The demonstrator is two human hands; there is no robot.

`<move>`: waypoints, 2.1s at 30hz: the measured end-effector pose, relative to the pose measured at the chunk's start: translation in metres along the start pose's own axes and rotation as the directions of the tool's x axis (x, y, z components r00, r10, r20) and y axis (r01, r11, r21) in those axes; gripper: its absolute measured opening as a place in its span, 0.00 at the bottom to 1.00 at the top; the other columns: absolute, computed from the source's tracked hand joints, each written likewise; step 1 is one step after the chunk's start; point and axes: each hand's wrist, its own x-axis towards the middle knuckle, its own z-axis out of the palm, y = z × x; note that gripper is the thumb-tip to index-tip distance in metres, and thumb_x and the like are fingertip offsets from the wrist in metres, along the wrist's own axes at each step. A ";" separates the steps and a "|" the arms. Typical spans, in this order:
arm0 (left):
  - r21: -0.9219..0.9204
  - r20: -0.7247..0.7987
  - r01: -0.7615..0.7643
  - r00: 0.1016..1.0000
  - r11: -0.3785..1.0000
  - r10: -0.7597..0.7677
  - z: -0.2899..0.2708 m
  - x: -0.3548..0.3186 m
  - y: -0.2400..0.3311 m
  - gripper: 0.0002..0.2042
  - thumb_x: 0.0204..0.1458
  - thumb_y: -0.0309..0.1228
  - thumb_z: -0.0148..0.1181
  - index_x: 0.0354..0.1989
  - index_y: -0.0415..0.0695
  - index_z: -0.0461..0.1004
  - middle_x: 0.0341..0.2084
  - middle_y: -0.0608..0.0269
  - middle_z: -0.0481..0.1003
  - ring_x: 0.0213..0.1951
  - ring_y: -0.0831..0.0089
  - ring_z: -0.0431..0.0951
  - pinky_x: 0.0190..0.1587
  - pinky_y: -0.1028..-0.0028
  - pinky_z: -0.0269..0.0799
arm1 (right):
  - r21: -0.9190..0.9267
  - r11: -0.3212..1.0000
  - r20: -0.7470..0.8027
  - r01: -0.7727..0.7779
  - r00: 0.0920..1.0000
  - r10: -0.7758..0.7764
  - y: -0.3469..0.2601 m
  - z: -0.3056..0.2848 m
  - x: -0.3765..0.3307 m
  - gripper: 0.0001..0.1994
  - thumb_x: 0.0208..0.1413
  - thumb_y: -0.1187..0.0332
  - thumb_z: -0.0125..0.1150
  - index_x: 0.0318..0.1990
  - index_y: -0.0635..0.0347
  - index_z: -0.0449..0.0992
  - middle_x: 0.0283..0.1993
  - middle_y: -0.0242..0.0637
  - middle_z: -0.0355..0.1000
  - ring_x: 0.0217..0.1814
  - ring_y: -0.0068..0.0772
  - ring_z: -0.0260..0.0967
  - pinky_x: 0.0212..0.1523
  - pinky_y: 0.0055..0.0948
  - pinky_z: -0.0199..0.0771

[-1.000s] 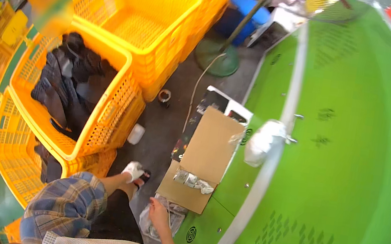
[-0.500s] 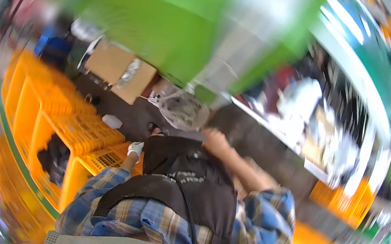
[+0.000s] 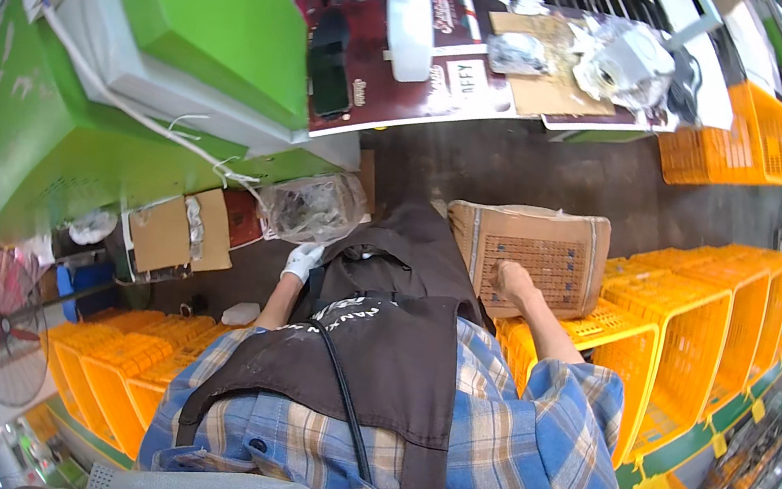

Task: Preparing shoe soles by pouring liquid from a container into a smaller bottle and then applying it to the soles.

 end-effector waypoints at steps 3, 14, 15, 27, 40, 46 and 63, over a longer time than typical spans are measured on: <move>0.106 0.036 -0.005 0.999 0.994 0.001 0.008 -0.010 0.035 0.19 0.55 0.40 0.60 0.48 0.38 0.76 0.42 0.59 0.79 0.43 0.68 0.77 0.47 0.72 0.70 | 0.093 0.994 0.002 -0.049 0.999 0.049 0.016 0.034 -0.020 0.17 0.49 0.62 0.59 0.46 0.58 0.78 0.43 0.53 0.75 0.48 0.53 0.74 0.50 0.42 0.73; 0.224 -0.335 -0.775 0.508 0.591 0.793 0.103 -0.033 0.365 0.16 0.49 0.37 0.68 0.37 0.38 0.74 0.35 0.54 0.76 0.39 0.63 0.77 0.45 0.68 0.71 | 0.155 0.984 -0.222 0.092 0.973 -0.056 0.058 -0.097 0.043 0.13 0.53 0.63 0.53 0.41 0.58 0.79 0.41 0.57 0.74 0.47 0.55 0.73 0.48 0.45 0.73; 0.345 -0.401 -0.792 0.361 0.503 0.842 0.109 -0.026 0.400 0.18 0.47 0.39 0.69 0.38 0.38 0.73 0.37 0.52 0.75 0.42 0.59 0.75 0.47 0.65 0.71 | 0.086 0.989 -0.227 0.120 0.969 -0.097 0.058 -0.127 0.048 0.13 0.54 0.63 0.53 0.41 0.59 0.79 0.40 0.57 0.74 0.47 0.55 0.73 0.48 0.45 0.73; 0.496 -0.675 -0.417 0.367 0.762 0.640 0.163 0.057 0.502 0.18 0.51 0.44 0.63 0.37 0.38 0.79 0.37 0.49 0.78 0.41 0.57 0.78 0.46 0.62 0.72 | 0.053 0.905 -0.637 0.423 0.712 -0.295 0.130 -0.355 0.061 0.10 0.53 0.73 0.58 0.44 0.63 0.74 0.38 0.49 0.74 0.42 0.52 0.72 0.42 0.41 0.73; 0.517 -0.757 -0.132 0.390 0.846 0.524 0.137 0.041 0.494 0.24 0.52 0.51 0.59 0.38 0.38 0.80 0.35 0.50 0.79 0.39 0.54 0.79 0.46 0.64 0.71 | -0.028 0.759 -0.650 0.651 0.565 -0.508 0.174 -0.373 0.123 0.09 0.53 0.77 0.59 0.42 0.66 0.76 0.37 0.50 0.74 0.40 0.51 0.74 0.41 0.37 0.73; 0.510 -0.724 -0.199 0.427 0.837 0.542 0.128 0.025 0.485 0.26 0.48 0.54 0.60 0.35 0.38 0.78 0.34 0.46 0.78 0.39 0.51 0.78 0.44 0.62 0.71 | -0.126 0.642 -0.676 0.756 0.408 -0.613 0.169 -0.341 0.109 0.08 0.53 0.77 0.59 0.41 0.65 0.75 0.35 0.48 0.73 0.37 0.52 0.72 0.38 0.40 0.74; 0.856 -0.451 -0.413 -0.298 0.312 0.841 0.040 0.042 0.617 0.14 0.54 0.40 0.60 0.39 0.41 0.77 0.43 0.51 0.76 0.46 0.56 0.76 0.52 0.65 0.69 | 0.240 0.810 -0.678 0.536 0.689 -0.255 0.209 -0.200 0.111 0.07 0.53 0.78 0.57 0.39 0.66 0.77 0.37 0.51 0.75 0.39 0.51 0.75 0.42 0.37 0.74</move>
